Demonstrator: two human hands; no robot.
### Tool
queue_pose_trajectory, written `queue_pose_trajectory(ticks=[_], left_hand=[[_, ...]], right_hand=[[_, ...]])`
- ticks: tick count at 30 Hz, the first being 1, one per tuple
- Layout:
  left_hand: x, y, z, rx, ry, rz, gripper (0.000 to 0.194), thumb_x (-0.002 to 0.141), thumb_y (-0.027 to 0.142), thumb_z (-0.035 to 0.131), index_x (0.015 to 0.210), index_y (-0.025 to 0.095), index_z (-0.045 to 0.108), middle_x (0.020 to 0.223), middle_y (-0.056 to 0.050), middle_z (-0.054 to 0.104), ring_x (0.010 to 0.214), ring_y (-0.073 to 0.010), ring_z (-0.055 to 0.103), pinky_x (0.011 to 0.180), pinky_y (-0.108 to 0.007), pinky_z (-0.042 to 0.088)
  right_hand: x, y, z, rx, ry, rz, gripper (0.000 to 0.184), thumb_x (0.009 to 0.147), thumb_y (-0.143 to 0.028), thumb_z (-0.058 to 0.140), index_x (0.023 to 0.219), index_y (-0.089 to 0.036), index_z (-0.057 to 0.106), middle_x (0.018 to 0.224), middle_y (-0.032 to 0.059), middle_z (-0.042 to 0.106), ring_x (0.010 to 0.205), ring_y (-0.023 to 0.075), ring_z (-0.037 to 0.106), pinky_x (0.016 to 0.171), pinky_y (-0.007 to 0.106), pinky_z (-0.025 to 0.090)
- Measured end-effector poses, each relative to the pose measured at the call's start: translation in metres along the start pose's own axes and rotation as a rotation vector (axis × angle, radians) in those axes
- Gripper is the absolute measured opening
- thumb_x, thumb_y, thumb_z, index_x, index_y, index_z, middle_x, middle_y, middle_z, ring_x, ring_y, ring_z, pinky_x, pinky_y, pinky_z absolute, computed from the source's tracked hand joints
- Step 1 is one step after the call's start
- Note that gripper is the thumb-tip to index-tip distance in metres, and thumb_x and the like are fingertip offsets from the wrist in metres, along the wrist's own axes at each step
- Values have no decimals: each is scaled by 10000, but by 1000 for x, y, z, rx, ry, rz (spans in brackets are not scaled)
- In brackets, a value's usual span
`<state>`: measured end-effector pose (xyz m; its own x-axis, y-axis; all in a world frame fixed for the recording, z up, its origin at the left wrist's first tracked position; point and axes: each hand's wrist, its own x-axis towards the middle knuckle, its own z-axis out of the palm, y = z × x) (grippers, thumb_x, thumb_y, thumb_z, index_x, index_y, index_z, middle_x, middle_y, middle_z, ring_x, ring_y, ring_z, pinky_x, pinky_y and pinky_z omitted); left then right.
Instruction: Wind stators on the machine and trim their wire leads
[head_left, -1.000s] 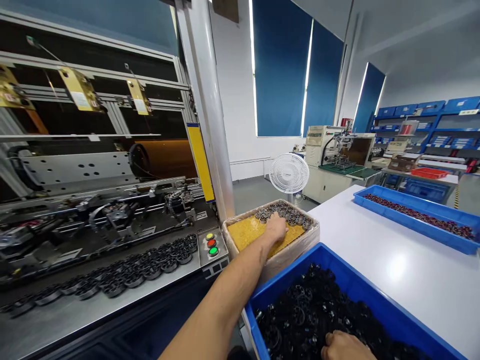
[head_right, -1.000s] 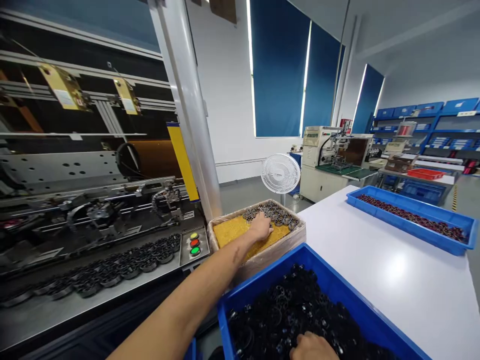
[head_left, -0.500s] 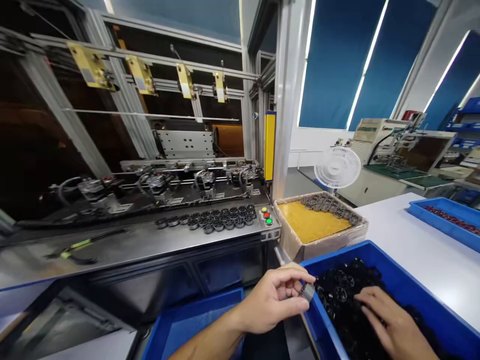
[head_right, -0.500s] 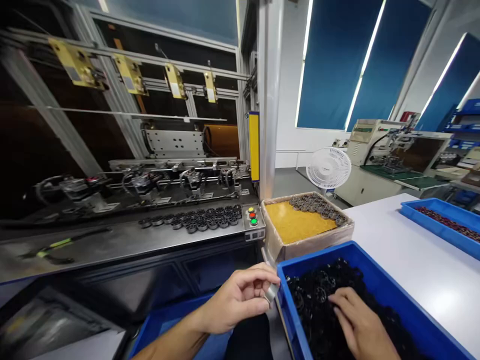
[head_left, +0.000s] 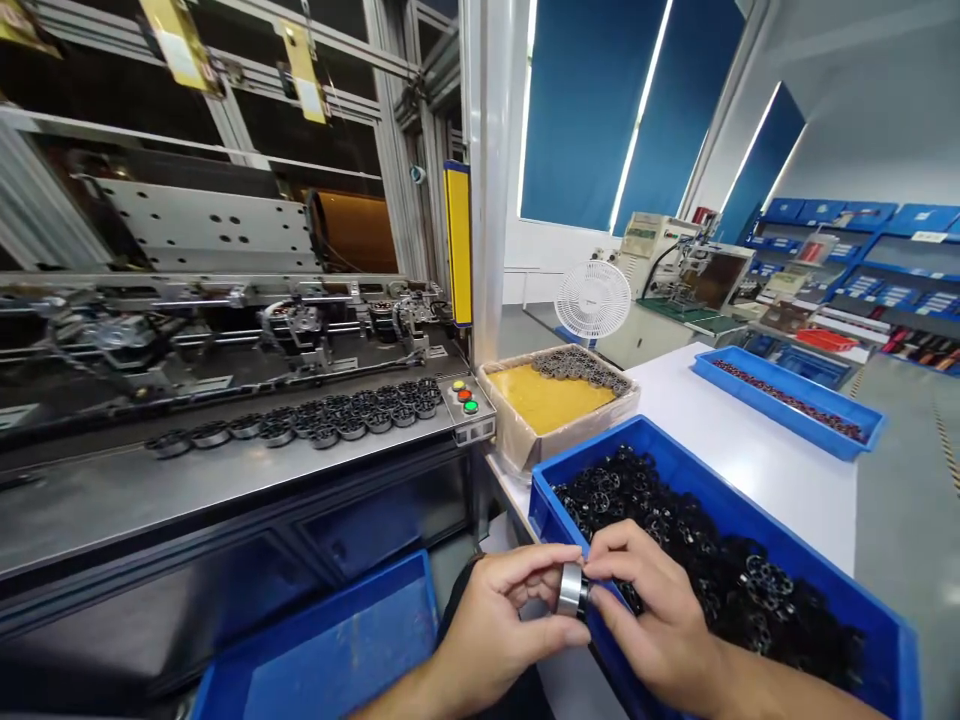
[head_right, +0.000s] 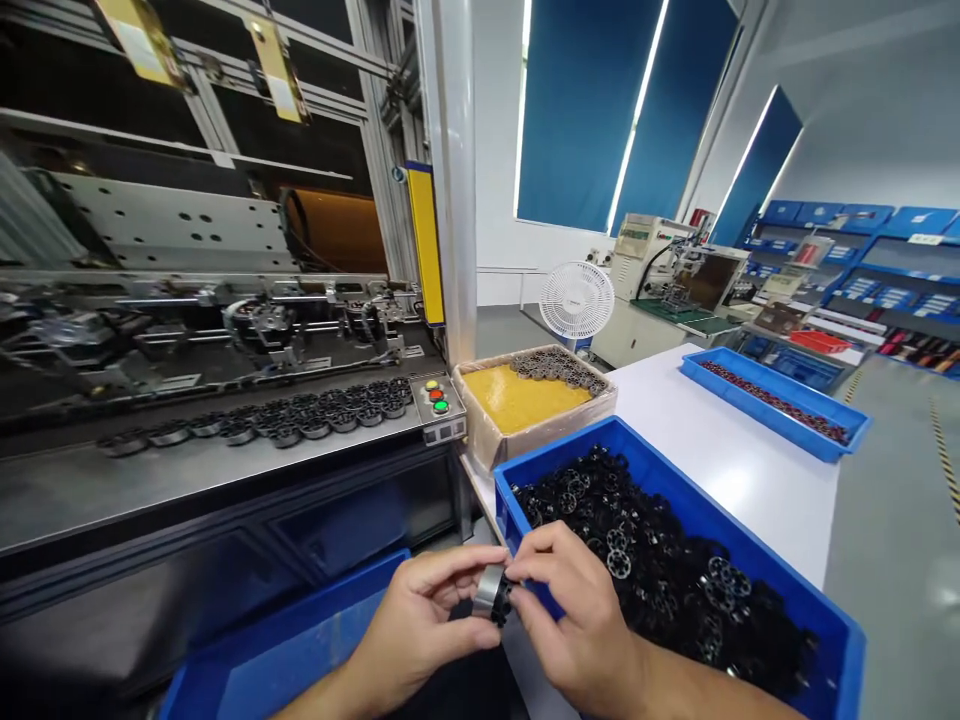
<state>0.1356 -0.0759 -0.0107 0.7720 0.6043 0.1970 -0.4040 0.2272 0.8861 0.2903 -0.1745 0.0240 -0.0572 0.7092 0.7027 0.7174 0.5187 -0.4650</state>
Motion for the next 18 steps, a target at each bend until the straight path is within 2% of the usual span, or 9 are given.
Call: queue_pose_trajectory(ticks=[3,6,11,15,18], left_hand=[[0,-5,6,-44,30,-47,484,558,132,915,1013,171,755,865,-44,808,793,-179,760,760,-237,606],[1,-9,8,-68,27,-28,486,559,105,907,1015,163,747,855,-44,810,773,-171,763,748,-227,608],[2,-11,8,-94,39,-23,485,581,145,912,1033,162,734,902,-61,811,820,-179,768,786,-235,604],[5,-11,7,-98,58,-81,523,545,182,938,1023,154,731,920,-79,809,831,-195,769,793,-256,606],[7,-14,6,-147,59,-120,533,529,185,946,1019,160,737,890,-71,811,800,-190,768,764,-254,609]], right_hand=[[-2,3,-3,-23,5,-3,279,865,-4,528,1068,-186,591,937,64,595,844,166,610,695,302,547],[-1,2,-8,-16,-21,-43,329,850,21,514,1108,-173,577,941,71,592,853,172,601,703,316,547],[-3,5,-16,-59,-137,-131,505,797,14,528,1284,-116,501,1079,137,584,1028,231,580,832,395,572],[-6,17,-16,-172,-125,-227,469,818,35,525,1265,-107,526,1081,139,587,1025,225,577,845,391,576],[-5,24,-16,-199,-130,-244,440,845,-1,551,1275,-95,532,1047,138,600,996,229,587,827,397,584]])
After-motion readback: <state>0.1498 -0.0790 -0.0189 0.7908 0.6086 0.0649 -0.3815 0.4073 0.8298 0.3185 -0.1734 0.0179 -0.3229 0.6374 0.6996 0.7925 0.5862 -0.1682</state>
